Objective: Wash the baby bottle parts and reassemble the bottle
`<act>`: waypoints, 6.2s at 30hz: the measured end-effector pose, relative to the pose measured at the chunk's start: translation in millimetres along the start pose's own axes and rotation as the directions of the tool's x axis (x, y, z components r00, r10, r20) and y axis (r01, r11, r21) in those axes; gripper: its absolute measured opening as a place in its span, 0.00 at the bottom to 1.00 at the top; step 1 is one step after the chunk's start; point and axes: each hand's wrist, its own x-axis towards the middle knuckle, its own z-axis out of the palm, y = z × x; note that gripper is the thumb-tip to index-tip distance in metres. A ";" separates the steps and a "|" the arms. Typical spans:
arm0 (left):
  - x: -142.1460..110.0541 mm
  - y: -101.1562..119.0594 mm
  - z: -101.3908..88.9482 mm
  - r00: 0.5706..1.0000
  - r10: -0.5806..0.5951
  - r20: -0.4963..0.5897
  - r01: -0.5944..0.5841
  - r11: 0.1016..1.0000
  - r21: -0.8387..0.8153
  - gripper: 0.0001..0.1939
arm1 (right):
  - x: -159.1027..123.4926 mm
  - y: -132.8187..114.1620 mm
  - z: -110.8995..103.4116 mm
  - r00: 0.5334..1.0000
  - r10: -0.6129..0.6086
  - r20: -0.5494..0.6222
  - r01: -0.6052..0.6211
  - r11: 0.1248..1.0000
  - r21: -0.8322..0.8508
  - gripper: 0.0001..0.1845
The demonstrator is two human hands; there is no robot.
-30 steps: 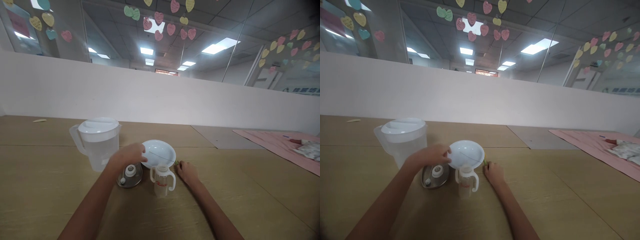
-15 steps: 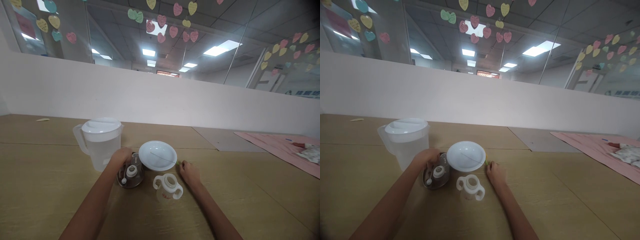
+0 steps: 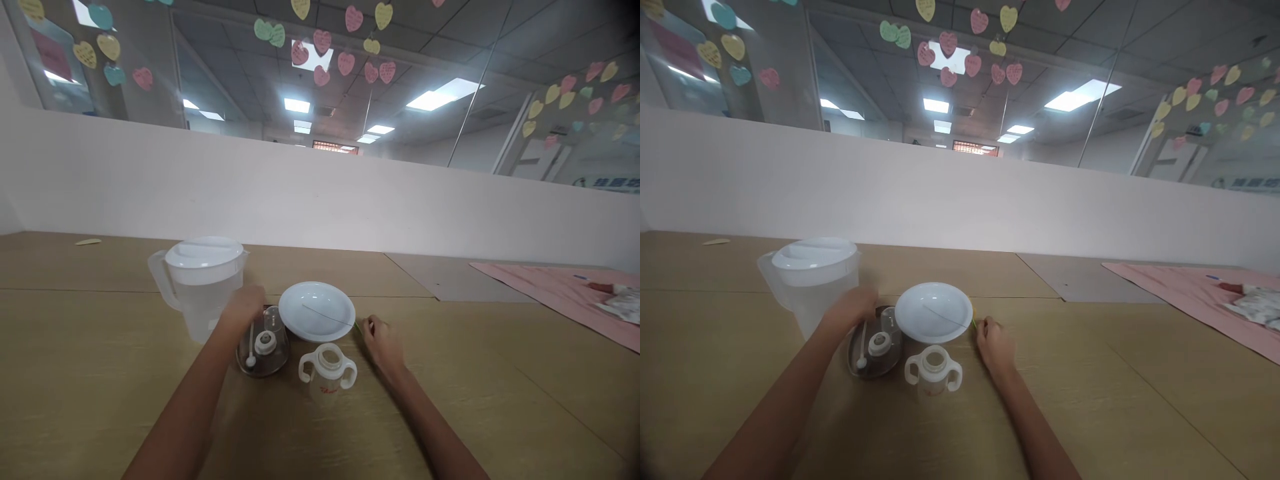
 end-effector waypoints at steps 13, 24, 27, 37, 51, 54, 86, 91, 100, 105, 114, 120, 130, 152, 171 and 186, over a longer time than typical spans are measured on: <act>-30.0 18.2 -41.7 0.885 0.257 -0.389 -0.272 0.962 0.017 0.07 | -4.0 -28.4 -12.2 0.963 -0.269 0.018 0.261 0.947 0.188 0.23; -16.4 19.8 -27.4 0.865 0.266 -0.425 -0.337 0.936 -0.102 0.10 | 12.7 -48.6 -26.3 0.949 -0.306 0.077 0.264 0.902 0.341 0.07; -10.6 18.8 -22.2 0.823 0.292 -0.487 -0.398 0.908 -0.128 0.09 | 29.5 -63.1 -25.5 0.956 -0.292 0.005 0.264 0.871 0.415 0.07; 13.5 26.7 -6.5 0.827 0.296 -0.478 -0.562 0.429 -0.707 0.08 | 65.1 -101.0 -1.1 0.972 -0.227 0.068 0.086 0.604 0.792 0.11; 1.7 43.4 -7.2 0.839 0.402 -0.366 -0.505 0.328 -0.799 0.21 | 26.9 -82.7 -128.3 0.744 0.314 -0.590 0.533 0.254 0.807 0.24; -5.6 48.9 -13.1 0.829 0.432 -0.356 -0.506 0.306 -0.806 0.20 | 15.1 -90.5 -125.6 0.690 0.158 -0.707 0.611 0.397 0.685 0.24; -2.3 50.7 -6.4 0.824 0.423 -0.376 -0.523 0.315 -0.792 0.14 | 11.2 -103.3 -103.0 0.793 -0.049 -0.608 0.536 0.530 0.657 0.25; 9.7 39.8 -3.4 0.832 0.357 -0.425 -0.534 0.306 -0.788 0.14 | 20.5 -102.9 -97.4 0.881 -0.031 -0.473 0.445 0.396 0.803 0.27; -12.3 46.1 -19.0 0.776 0.460 -0.431 -0.584 0.268 -0.766 0.15 | 18.1 -84.8 -130.7 0.840 0.079 -0.537 0.436 0.492 0.754 0.29; -20.1 47.5 -25.9 0.776 0.452 -0.440 -0.600 0.315 -0.735 0.15 | 13.1 -74.3 -147.4 0.853 -0.097 -0.513 0.470 0.574 0.671 0.28; -29.3 50.9 -30.5 0.770 0.495 -0.402 -0.616 0.411 -0.673 0.15 | 13.2 -67.8 -152.7 0.861 -0.306 -0.407 0.504 0.626 0.595 0.27; -28.1 56.1 -28.5 0.770 0.433 -0.469 -0.617 0.315 -0.721 0.16 | 14.9 -85.5 -133.4 0.821 -0.445 -0.358 0.571 0.629 0.527 0.26; -16.3 46.2 -24.7 0.783 0.413 -0.466 -0.602 0.314 -0.734 0.19 | 21.9 -97.5 -111.7 0.843 -0.361 -0.399 0.532 0.666 0.523 0.24; -13.3 73.9 1.6 0.760 0.563 -0.324 -0.570 0.818 0.082 0.21 | 34.9 -83.1 -113.2 0.885 -0.186 -0.427 0.410 0.746 0.524 0.26; -10.0 65.0 2.2 0.740 0.544 -0.395 -0.603 0.797 -0.034 0.27 | 45.0 -72.8 -109.0 0.864 -0.171 -0.473 0.416 0.771 0.481 0.26; 2.1 62.0 7.4 0.643 0.632 -0.433 -0.649 0.750 0.130 0.13 | 47.3 -73.8 -104.5 0.883 -0.194 -0.427 0.404 0.778 0.481 0.26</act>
